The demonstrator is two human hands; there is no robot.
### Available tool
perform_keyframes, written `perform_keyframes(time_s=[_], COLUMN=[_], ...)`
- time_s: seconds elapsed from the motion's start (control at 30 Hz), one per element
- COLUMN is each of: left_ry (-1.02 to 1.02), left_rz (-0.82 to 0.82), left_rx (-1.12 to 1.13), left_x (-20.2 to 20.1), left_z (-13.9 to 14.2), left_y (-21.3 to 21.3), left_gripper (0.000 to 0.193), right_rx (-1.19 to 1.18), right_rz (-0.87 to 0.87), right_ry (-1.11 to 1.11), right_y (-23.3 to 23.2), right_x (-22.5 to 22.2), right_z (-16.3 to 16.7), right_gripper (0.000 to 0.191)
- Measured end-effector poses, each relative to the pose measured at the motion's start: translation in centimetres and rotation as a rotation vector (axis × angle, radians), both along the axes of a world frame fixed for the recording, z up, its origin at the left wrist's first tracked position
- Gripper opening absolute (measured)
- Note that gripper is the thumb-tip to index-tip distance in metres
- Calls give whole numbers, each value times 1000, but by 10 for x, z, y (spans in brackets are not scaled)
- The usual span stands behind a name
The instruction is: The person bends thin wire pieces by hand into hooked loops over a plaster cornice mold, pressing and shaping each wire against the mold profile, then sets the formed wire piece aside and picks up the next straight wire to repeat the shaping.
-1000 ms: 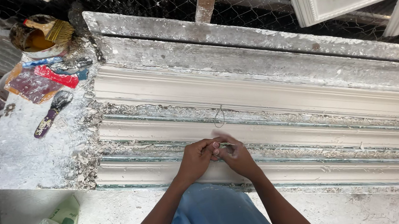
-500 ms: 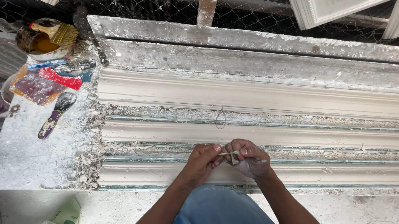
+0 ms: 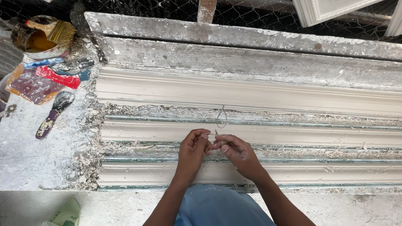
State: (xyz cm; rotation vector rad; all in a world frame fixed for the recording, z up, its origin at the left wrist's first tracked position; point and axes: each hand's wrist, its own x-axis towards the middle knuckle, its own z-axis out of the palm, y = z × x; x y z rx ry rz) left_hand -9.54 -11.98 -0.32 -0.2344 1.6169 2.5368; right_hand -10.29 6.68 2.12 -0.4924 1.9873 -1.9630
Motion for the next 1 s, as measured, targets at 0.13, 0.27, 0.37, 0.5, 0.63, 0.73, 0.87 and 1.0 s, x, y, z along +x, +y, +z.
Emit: perform_keyframes(time_s=[0.13,0.27,0.37,0.5,0.63,0.73,0.87,1.0], left_ry=[33,199,257,255,104,1,177,351], left_rz=[-42,-16,-5,-29,-2,18,-293,-550], left_rx=[-23,-175,-241,-375,-187,106,547,328], left_x=[1,7,12,14,8,1,13,21], left_z=[-1,6,11,10,3,3,16,23], left_y=[3,10,10,9,12,9,0,0], left_gripper=[25,21,19,21,24,22,16,18], right_rx=[338,-42,-160,-231,-514,-738,-777,-876], right_rz=[-97,-304,-275,-262,-269,-295,-250,98], right_ry=[174,-92,-135,-235,-246,-330,-557,-537], right_y=[-11,-16,-8,1,3,4,7,13], right_x=[2,-1,-4,-2,-1,-5,-7,-7], right_z=[7,-5,-20,-38,-47,-46,-42,-39], right_gripper=[64,68,62,27,10,6,7,12])
